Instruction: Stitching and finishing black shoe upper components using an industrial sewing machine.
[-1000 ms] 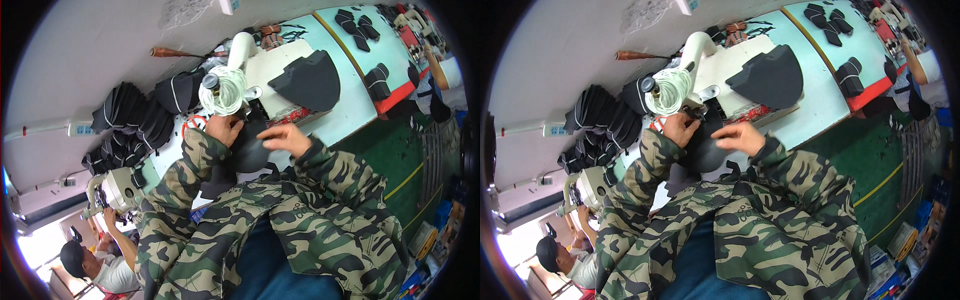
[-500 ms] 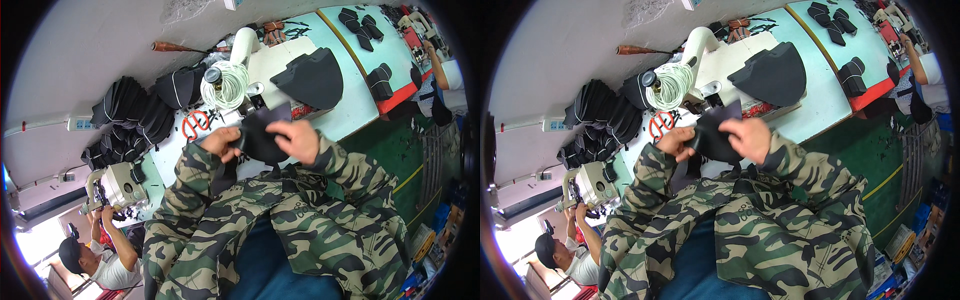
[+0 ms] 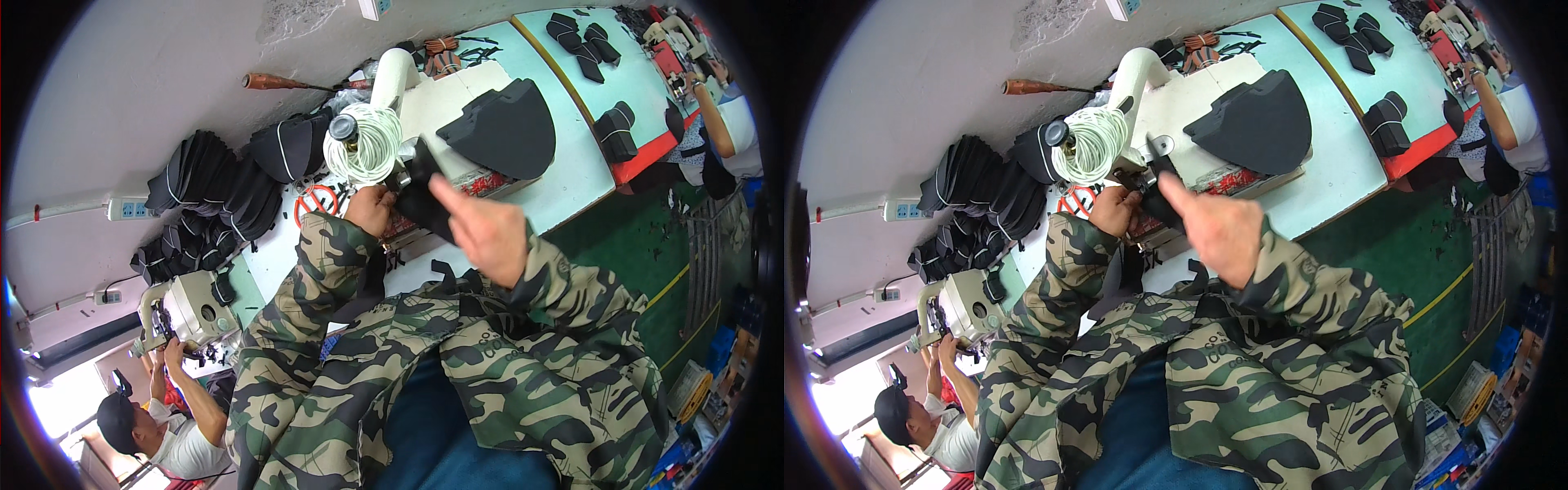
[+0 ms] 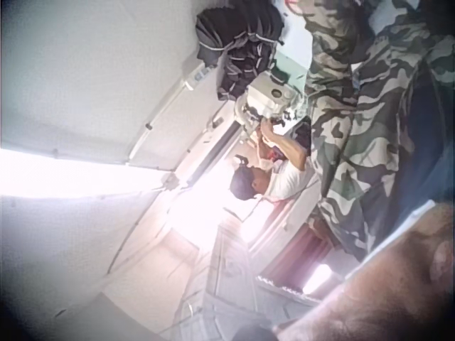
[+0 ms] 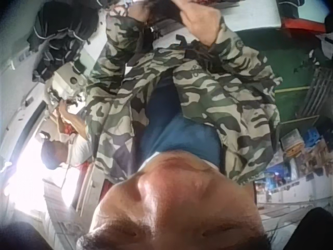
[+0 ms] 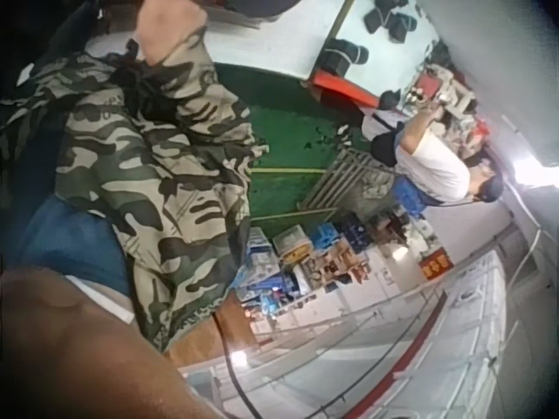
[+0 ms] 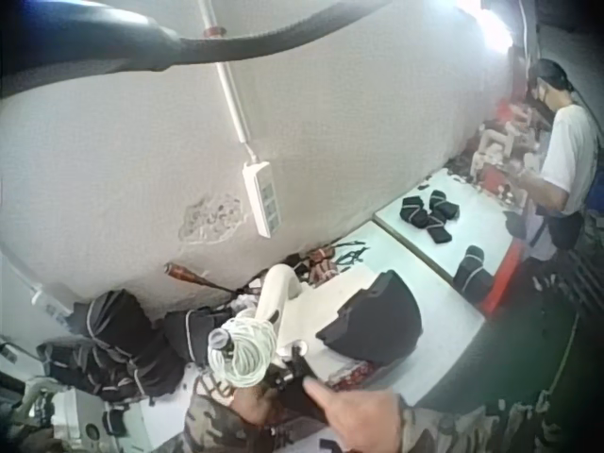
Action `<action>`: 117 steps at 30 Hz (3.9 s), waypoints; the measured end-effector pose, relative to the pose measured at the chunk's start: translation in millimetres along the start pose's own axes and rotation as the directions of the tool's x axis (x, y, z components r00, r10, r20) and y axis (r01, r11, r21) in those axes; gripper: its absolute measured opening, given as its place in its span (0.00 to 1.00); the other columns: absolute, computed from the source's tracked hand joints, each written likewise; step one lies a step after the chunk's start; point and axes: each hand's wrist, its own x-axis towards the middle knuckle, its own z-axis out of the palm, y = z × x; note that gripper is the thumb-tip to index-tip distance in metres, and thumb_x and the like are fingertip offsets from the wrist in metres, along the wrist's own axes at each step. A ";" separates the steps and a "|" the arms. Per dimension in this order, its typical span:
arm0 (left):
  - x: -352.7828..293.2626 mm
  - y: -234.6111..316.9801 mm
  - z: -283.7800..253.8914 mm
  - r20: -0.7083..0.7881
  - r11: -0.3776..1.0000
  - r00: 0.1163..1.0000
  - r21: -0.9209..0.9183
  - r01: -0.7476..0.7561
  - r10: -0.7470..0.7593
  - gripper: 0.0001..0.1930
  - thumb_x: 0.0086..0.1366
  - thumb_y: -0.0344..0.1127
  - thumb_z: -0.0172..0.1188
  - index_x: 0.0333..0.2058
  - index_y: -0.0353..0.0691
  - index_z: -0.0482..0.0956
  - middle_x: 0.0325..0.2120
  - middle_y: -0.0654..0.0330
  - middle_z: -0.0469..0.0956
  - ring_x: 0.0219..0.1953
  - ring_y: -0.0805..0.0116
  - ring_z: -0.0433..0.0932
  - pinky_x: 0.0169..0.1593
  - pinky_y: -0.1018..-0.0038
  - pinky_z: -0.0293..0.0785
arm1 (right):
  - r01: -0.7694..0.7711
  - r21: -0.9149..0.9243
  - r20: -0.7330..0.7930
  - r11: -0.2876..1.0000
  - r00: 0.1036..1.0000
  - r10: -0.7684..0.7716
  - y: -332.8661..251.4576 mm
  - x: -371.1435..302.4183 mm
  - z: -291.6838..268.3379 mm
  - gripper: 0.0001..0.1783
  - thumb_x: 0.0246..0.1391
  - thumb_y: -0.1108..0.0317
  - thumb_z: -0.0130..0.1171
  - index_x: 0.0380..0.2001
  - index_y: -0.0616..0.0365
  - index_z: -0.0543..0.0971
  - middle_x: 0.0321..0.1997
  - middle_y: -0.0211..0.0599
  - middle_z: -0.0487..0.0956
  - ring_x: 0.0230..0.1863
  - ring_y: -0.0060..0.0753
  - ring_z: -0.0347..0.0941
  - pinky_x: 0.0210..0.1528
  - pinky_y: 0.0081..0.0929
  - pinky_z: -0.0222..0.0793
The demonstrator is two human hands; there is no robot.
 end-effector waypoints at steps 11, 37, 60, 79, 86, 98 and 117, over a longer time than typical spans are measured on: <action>-58.5 -79.6 -52.2 0.173 0.486 0.982 0.866 -0.114 -0.080 0.17 0.54 0.40 0.60 0.40 0.40 0.71 0.34 0.51 0.76 0.35 0.53 0.78 0.37 0.60 0.75 | -0.042 -0.404 -0.267 0.914 0.961 -0.075 77.6 9.8 -39.7 0.18 0.37 0.77 0.58 0.38 0.56 0.78 0.42 0.35 0.76 0.45 0.39 0.70 0.44 0.31 0.68; -1.1 -24.6 -59.1 0.298 0.952 0.947 0.238 -0.194 0.119 0.08 0.61 0.30 0.51 0.33 0.31 0.74 0.22 0.61 0.73 0.26 0.73 0.70 0.33 0.75 0.66 | -0.672 0.740 0.644 0.015 0.715 0.272 8.7 -7.7 100.9 0.23 0.52 0.71 0.57 0.51 0.69 0.69 0.39 0.41 0.77 0.37 0.26 0.74 0.40 0.22 0.73; -43.4 -3.7 -23.6 0.595 0.857 0.803 -0.420 0.297 0.014 0.14 0.68 0.38 0.42 0.47 0.38 0.67 0.27 0.61 0.74 0.11 0.75 0.72 0.12 0.84 0.63 | -0.144 0.452 0.087 0.880 0.989 0.117 38.3 19.0 -1.2 0.13 0.46 0.76 0.53 0.37 0.63 0.77 0.37 0.43 0.79 0.39 0.34 0.76 0.44 0.25 0.69; -4.1 6.6 -17.5 0.074 0.994 0.997 0.104 -0.028 0.020 0.09 0.61 0.33 0.50 0.30 0.33 0.76 0.25 0.47 0.77 0.26 0.51 0.76 0.30 0.60 0.69 | -0.174 0.112 -0.015 0.978 0.984 0.177 21.0 13.3 -21.9 0.26 0.47 0.75 0.54 0.53 0.59 0.68 0.52 0.52 0.71 0.41 0.53 0.73 0.41 0.33 0.71; -59.3 -86.5 -59.0 0.197 0.548 0.978 0.827 -0.128 -0.068 0.16 0.57 0.42 0.57 0.40 0.40 0.70 0.34 0.50 0.77 0.34 0.50 0.78 0.37 0.58 0.74 | 0.019 -0.276 -0.534 0.961 0.828 -0.170 52.0 29.6 -72.3 0.19 0.43 0.84 0.50 0.39 0.58 0.78 0.39 0.41 0.78 0.40 0.41 0.74 0.43 0.30 0.69; -59.8 -93.2 -57.4 0.241 0.848 0.961 0.530 -0.016 -0.133 0.11 0.51 0.36 0.64 0.30 0.37 0.74 0.20 0.55 0.74 0.25 0.63 0.72 0.31 0.66 0.68 | -0.039 -0.170 -0.246 0.985 0.969 -0.004 71.0 1.8 0.7 0.16 0.41 0.70 0.61 0.38 0.56 0.77 0.41 0.37 0.76 0.43 0.41 0.70 0.45 0.34 0.65; 0.2 -12.4 -57.5 0.249 0.988 0.966 0.120 -0.098 0.066 0.10 0.61 0.34 0.55 0.31 0.31 0.77 0.21 0.61 0.75 0.25 0.72 0.71 0.30 0.74 0.68 | -0.648 0.753 0.654 -0.118 0.714 0.251 13.1 5.3 106.2 0.24 0.52 0.71 0.57 0.52 0.67 0.68 0.41 0.41 0.76 0.37 0.29 0.75 0.40 0.26 0.75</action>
